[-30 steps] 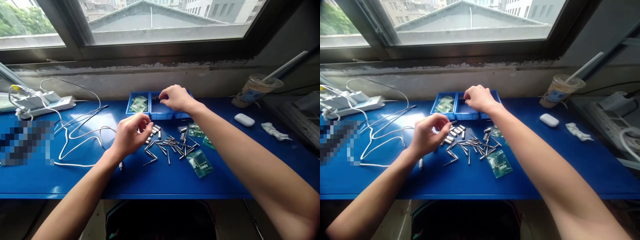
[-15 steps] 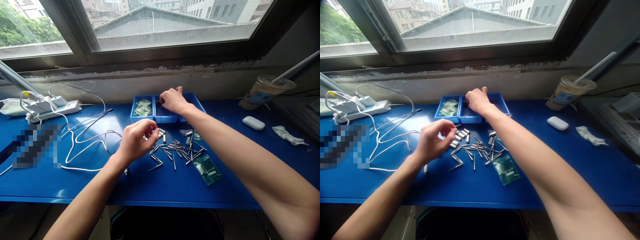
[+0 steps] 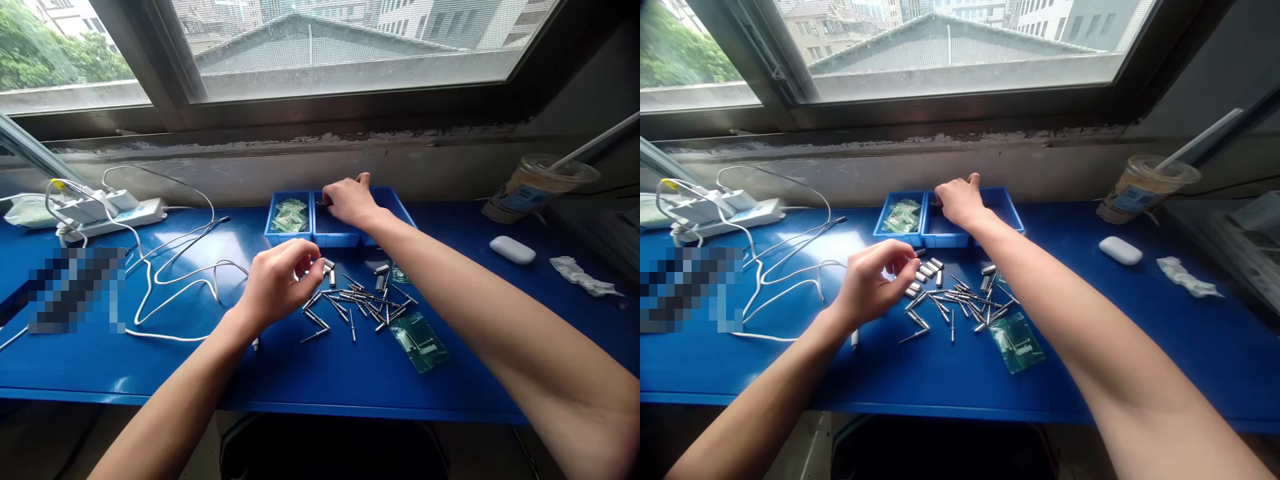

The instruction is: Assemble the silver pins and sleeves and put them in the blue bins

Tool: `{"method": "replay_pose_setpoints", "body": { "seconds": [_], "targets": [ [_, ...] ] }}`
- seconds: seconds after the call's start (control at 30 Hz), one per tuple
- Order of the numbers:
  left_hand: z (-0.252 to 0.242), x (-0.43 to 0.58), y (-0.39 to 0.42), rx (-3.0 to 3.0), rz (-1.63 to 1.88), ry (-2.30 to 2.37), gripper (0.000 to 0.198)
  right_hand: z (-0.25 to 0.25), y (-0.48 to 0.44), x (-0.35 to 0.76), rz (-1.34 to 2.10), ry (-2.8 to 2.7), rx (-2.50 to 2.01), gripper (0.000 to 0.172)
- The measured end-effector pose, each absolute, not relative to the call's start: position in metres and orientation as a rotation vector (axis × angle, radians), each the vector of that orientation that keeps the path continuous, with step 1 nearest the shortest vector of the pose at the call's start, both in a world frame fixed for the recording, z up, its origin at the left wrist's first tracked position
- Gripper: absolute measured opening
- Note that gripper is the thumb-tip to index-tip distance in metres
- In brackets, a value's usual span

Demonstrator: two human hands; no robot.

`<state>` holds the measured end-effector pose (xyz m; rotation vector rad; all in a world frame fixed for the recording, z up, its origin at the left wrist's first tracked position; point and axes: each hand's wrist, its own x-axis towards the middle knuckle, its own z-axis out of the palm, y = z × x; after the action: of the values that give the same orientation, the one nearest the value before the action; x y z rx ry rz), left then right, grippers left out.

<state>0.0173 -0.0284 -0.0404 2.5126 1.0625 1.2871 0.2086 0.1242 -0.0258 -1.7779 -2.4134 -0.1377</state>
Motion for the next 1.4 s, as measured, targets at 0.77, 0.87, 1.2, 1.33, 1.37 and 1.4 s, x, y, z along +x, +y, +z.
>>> {"method": "replay_pose_setpoints", "body": {
  "seconds": [0.77,0.87,1.2,1.33,1.37,1.4],
  "targets": [
    [-0.039,0.018,-0.029,2.498,1.256,1.072,0.008,-0.024,0.127,0.207,-0.154,-2.411,-1.917,0.017],
    [-0.04,0.018,-0.029,2.487,1.252,1.089,0.009,-0.015,0.125,0.209,-0.127,-2.393,-1.903,0.013],
    [-0.041,0.012,-0.027,2.43,0.852,1.43,0.009,0.027,0.017,0.232,0.476,-2.492,-1.67,0.012],
    [-0.039,0.011,-0.026,2.515,0.743,1.253,0.01,0.016,-0.01,0.247,0.809,-2.578,-1.757,0.013],
    [-0.036,0.011,-0.025,2.52,0.732,1.196,0.01,0.012,-0.012,0.249,0.812,-2.58,-1.778,0.014],
    [-0.033,0.011,-0.023,2.532,0.717,1.152,0.01,0.009,-0.014,0.251,0.809,-2.584,-1.795,0.015]
  ]
}}
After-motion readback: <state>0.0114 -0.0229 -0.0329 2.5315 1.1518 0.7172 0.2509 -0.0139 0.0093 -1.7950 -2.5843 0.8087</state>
